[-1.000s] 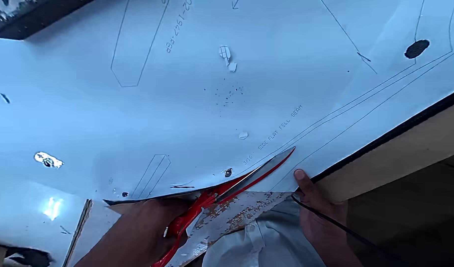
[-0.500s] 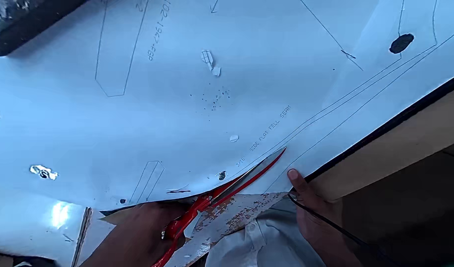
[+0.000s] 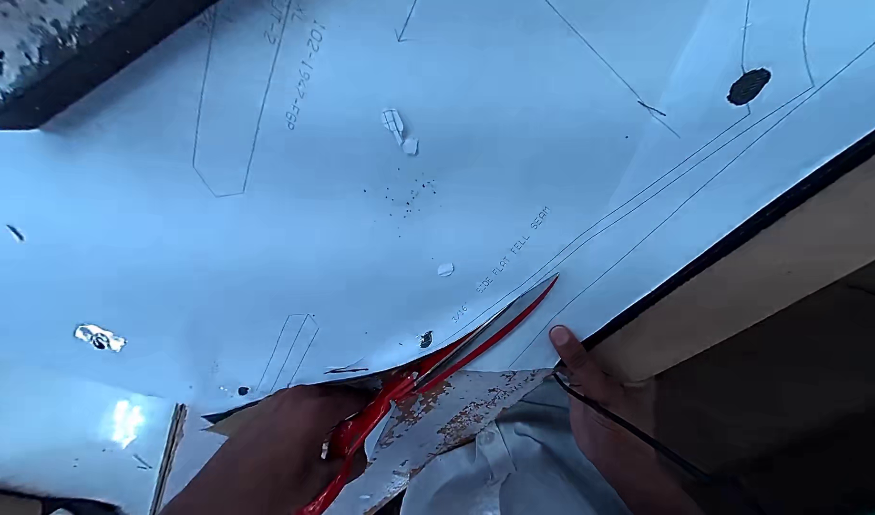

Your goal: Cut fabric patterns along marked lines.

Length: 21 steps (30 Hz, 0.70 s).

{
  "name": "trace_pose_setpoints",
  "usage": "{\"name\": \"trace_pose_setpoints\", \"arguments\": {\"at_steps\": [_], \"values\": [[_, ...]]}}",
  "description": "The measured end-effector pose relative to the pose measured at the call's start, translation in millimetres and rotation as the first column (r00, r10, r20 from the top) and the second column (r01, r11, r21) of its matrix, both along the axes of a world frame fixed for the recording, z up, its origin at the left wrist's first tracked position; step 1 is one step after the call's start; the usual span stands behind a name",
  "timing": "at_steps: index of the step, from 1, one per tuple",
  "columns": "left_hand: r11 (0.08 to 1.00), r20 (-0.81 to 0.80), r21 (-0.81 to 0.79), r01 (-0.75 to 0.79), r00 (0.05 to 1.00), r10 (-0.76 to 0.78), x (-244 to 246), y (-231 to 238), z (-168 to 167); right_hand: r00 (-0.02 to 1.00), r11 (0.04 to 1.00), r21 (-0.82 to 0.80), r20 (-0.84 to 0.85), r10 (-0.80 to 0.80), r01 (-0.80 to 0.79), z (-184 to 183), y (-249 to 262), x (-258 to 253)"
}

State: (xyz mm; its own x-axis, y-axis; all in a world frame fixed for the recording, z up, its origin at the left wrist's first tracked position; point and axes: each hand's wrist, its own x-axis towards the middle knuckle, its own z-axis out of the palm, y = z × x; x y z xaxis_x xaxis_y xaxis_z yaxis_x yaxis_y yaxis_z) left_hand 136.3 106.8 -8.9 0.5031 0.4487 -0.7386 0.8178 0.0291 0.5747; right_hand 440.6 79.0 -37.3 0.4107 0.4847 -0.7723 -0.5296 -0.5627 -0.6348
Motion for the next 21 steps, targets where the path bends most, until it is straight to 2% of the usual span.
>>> {"name": "trace_pose_setpoints", "arguments": {"at_steps": [16, 21], "values": [[0.999, -0.034, -0.016, -0.036, 0.999, 0.035, 3.2, -1.6, -4.4, 1.0, 1.0, -0.03, -0.014, -0.001, 0.0, -0.3, -0.9, 1.8], [1.0, 0.002, -0.01, -0.018, 1.0, 0.018, 11.3, 3.6, -1.2, 1.0, 0.999, -0.02, 0.0, 0.029, -0.029, -0.8, -2.1, 2.9]]}}
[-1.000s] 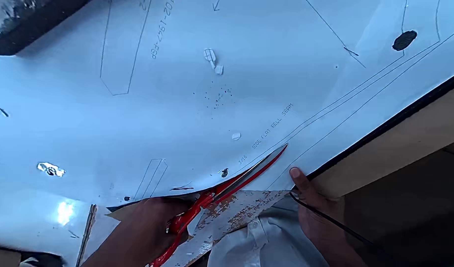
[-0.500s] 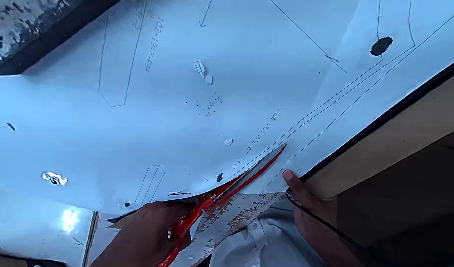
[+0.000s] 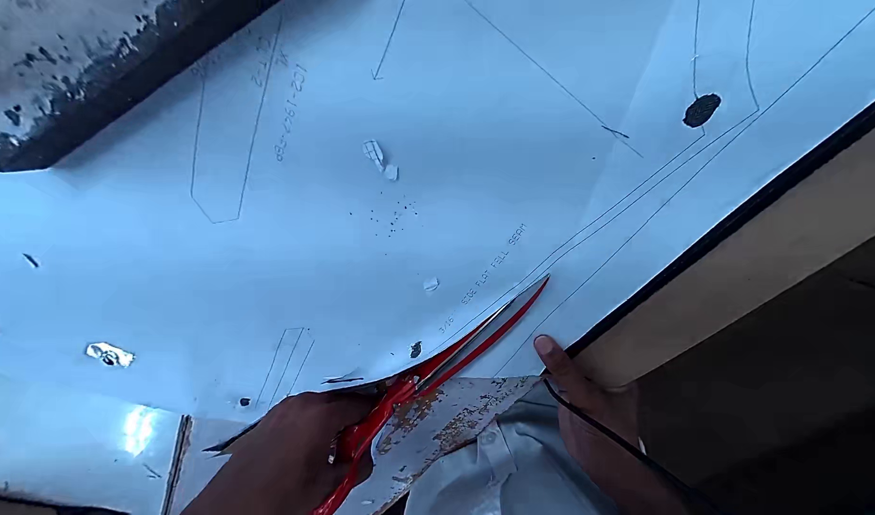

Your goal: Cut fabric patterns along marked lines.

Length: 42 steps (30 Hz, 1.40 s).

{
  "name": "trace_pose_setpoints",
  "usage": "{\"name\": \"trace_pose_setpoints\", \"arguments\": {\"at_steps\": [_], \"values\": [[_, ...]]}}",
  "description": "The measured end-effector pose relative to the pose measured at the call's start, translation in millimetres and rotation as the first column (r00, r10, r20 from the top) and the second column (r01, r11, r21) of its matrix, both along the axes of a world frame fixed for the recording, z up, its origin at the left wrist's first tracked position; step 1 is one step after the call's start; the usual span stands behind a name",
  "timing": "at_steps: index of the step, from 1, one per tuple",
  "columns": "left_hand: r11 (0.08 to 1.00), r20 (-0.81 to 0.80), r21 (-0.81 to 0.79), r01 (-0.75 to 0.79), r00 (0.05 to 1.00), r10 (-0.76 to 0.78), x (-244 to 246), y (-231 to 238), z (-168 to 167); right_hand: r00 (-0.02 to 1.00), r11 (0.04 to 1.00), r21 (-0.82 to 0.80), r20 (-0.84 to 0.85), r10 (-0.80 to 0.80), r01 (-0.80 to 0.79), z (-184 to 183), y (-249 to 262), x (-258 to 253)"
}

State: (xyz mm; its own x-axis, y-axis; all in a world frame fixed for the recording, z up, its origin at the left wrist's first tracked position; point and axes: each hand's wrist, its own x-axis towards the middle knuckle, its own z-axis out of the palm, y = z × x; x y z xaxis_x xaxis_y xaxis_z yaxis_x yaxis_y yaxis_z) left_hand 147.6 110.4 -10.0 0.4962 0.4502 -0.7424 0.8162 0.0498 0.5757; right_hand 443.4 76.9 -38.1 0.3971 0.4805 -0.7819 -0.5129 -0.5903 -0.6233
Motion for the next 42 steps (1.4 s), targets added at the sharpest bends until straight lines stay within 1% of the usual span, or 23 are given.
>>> {"name": "trace_pose_setpoints", "arguments": {"at_steps": [3, 8, 12, 17, 21, 26, 28, 30, 32, 36, 40, 42], "values": [[1.0, 0.009, 0.029, 0.007, 1.0, -0.007, 6, 2, 1, 1.0, 1.0, -0.007, -0.001, -0.004, 0.004, 1, 1, -1], [0.999, 0.01, 0.033, -0.011, 1.0, 0.011, 8, 2, 2, 1.0, 1.0, 0.01, -0.021, -0.02, 0.021, 2, 2, -2], [1.0, -0.006, 0.008, -0.016, 1.0, 0.016, 8, 4, 2, 0.999, 1.0, -0.001, -0.047, -0.027, 0.027, 2, 2, -1], [1.0, -0.018, -0.012, -0.023, 1.0, 0.023, 8, 4, -1, 0.999, 1.0, 0.009, -0.041, -0.027, 0.028, 2, 2, -1], [1.0, -0.033, 0.022, -0.02, 0.999, 0.021, 9, -1, -4, 0.999, 1.0, 0.011, -0.043, -0.011, 0.011, 3, 1, -1], [1.0, -0.001, -0.028, 0.0, 1.0, 0.0, 14, 7, 1, 0.998, 0.999, 0.001, -0.047, -0.037, 0.037, 3, 4, -1], [1.0, 0.004, -0.013, 0.005, 1.0, -0.005, 19, 13, 4, 0.998, 0.999, -0.017, -0.05, -0.035, 0.035, 5, 4, -1], [1.0, 0.005, 0.021, 0.009, 1.0, -0.01, 23, 15, 4, 0.998, 0.999, -0.009, -0.058, -0.033, 0.032, 4, 3, -1], [1.0, 0.007, 0.021, 0.002, 1.0, -0.002, 25, 14, 2, 0.997, 0.999, 0.001, -0.066, -0.041, 0.041, 3, 4, -1], [1.0, -0.001, -0.011, -0.003, 1.0, 0.003, 25, 10, 2, 0.997, 0.999, -0.012, -0.055, -0.05, 0.049, 4, 5, -1], [0.994, -0.017, -0.107, 0.01, 1.0, -0.012, 22, 12, 11, 0.997, 0.999, -0.016, -0.068, -0.047, 0.046, 3, 4, 0], [0.994, -0.029, -0.11, 0.025, 0.999, -0.028, 17, 10, 14, 0.997, 0.999, -0.013, -0.063, -0.042, 0.041, 2, 2, 0]]}}
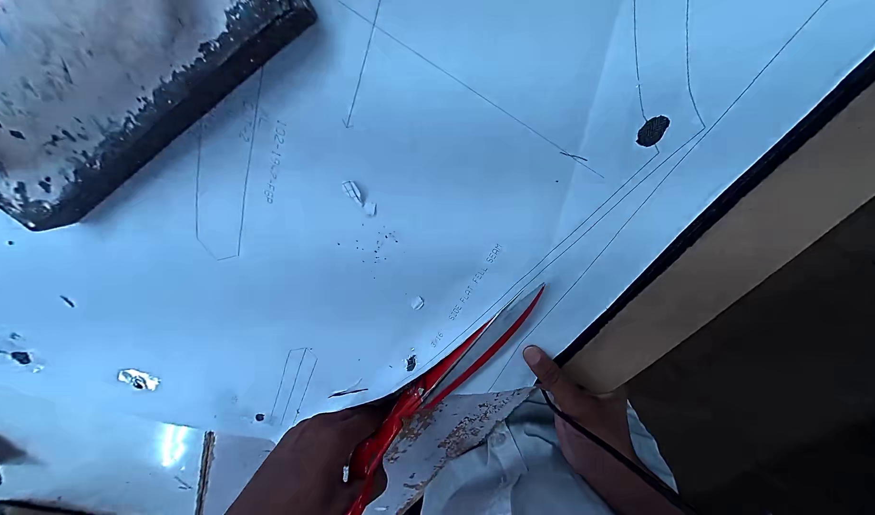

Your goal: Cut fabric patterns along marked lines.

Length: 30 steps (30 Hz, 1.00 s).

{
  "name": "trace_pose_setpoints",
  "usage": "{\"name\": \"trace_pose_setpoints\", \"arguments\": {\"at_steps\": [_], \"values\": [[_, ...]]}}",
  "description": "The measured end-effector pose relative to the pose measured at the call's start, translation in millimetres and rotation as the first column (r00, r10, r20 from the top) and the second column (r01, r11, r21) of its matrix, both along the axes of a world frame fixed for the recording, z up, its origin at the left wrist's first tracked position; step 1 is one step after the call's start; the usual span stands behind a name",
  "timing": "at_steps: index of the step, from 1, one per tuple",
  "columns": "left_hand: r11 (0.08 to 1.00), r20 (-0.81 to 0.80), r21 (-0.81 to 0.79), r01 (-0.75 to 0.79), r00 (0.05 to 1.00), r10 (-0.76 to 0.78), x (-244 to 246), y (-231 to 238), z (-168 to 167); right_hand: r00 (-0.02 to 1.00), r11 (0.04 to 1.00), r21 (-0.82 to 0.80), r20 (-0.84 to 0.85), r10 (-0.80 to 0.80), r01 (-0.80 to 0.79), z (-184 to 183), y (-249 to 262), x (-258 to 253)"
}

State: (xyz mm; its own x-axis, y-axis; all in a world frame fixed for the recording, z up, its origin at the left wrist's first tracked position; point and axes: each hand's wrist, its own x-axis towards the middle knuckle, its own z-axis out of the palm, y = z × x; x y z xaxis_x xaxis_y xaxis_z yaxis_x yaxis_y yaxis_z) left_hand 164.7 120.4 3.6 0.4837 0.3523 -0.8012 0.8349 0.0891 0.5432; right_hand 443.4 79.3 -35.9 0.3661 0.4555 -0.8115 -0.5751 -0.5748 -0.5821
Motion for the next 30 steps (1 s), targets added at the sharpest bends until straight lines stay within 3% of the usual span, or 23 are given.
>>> {"name": "trace_pose_setpoints", "arguments": {"at_steps": [17, 30], "values": [[0.992, 0.029, 0.121, 0.024, 0.999, -0.027, -9, -2, -11, 0.996, 0.999, -0.002, 0.074, 0.042, -0.042, 0, -1, 0], [0.994, 0.032, 0.106, 0.01, 0.999, -0.013, -14, -3, -18, 0.995, 0.999, -0.019, 0.09, 0.036, -0.034, -1, -1, 0]]}}
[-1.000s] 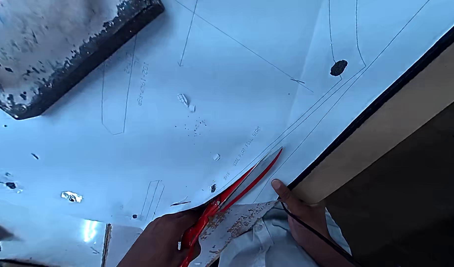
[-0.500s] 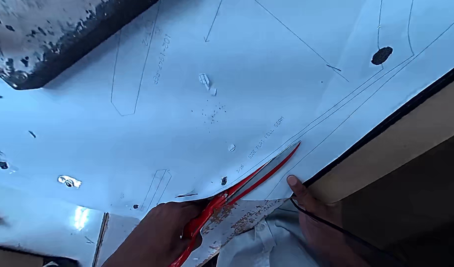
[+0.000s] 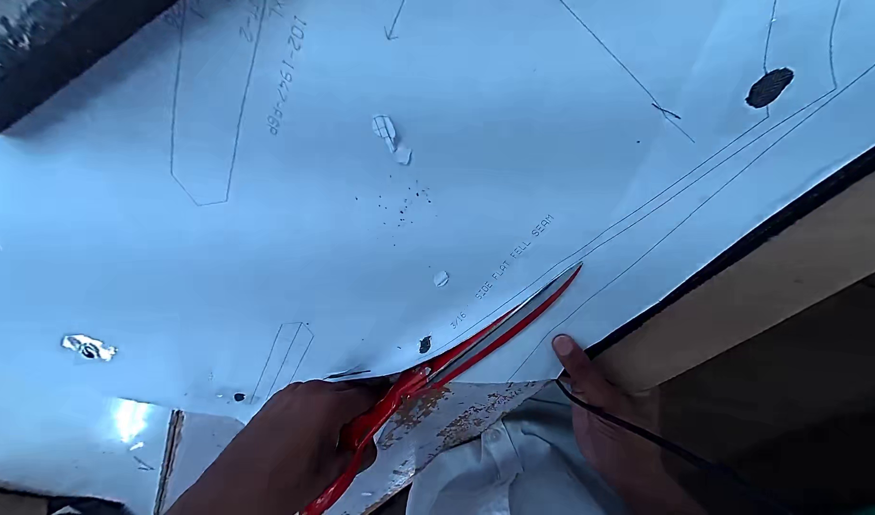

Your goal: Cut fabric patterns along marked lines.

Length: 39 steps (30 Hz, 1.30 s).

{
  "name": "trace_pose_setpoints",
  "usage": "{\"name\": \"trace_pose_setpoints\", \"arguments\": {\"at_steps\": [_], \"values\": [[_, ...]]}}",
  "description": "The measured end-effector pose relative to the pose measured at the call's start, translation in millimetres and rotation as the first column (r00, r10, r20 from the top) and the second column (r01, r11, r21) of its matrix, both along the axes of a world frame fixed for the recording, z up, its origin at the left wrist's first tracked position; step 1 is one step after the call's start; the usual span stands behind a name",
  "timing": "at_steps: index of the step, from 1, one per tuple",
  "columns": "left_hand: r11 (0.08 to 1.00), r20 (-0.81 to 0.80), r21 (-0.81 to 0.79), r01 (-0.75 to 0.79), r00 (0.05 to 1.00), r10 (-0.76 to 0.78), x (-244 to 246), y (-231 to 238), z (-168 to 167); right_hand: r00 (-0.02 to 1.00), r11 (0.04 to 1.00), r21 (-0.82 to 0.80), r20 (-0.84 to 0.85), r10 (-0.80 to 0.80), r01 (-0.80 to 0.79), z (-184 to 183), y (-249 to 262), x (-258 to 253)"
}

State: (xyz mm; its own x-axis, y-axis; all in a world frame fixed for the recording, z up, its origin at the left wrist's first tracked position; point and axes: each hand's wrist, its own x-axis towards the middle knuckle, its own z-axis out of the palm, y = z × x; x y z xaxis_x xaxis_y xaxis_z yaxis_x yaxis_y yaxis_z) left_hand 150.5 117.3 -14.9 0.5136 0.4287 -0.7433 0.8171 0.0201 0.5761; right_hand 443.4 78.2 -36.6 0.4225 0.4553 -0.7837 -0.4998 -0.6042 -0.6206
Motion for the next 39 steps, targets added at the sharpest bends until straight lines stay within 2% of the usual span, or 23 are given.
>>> {"name": "trace_pose_setpoints", "arguments": {"at_steps": [7, 10, 16, 33, 39], "values": [[1.0, 0.045, -0.014, -0.005, 0.999, 0.006, -4, 2, -2, 1.0, 1.0, 0.013, -0.023, -0.007, 0.008, 0, -1, 0], [0.992, 0.088, -0.127, 0.014, 0.996, -0.003, -5, 9, 3, 1.0, 1.0, 0.008, -0.017, 0.0, 0.0, 0, 0, 0], [0.958, 0.047, -0.284, 0.032, 0.999, -0.02, -2, 19, 18, 0.999, 1.0, 0.016, -0.036, -0.008, 0.008, 0, 1, 1], [0.976, 0.113, -0.214, 0.042, 0.993, -0.018, -12, 19, 4, 1.0, 0.999, 0.037, -0.001, -0.013, 0.013, 0, -1, -1], [0.969, 0.119, -0.245, 0.038, 0.993, -0.009, -12, 23, 3, 1.0, 0.999, 0.027, 0.006, -0.031, 0.031, 1, 0, -1]]}}
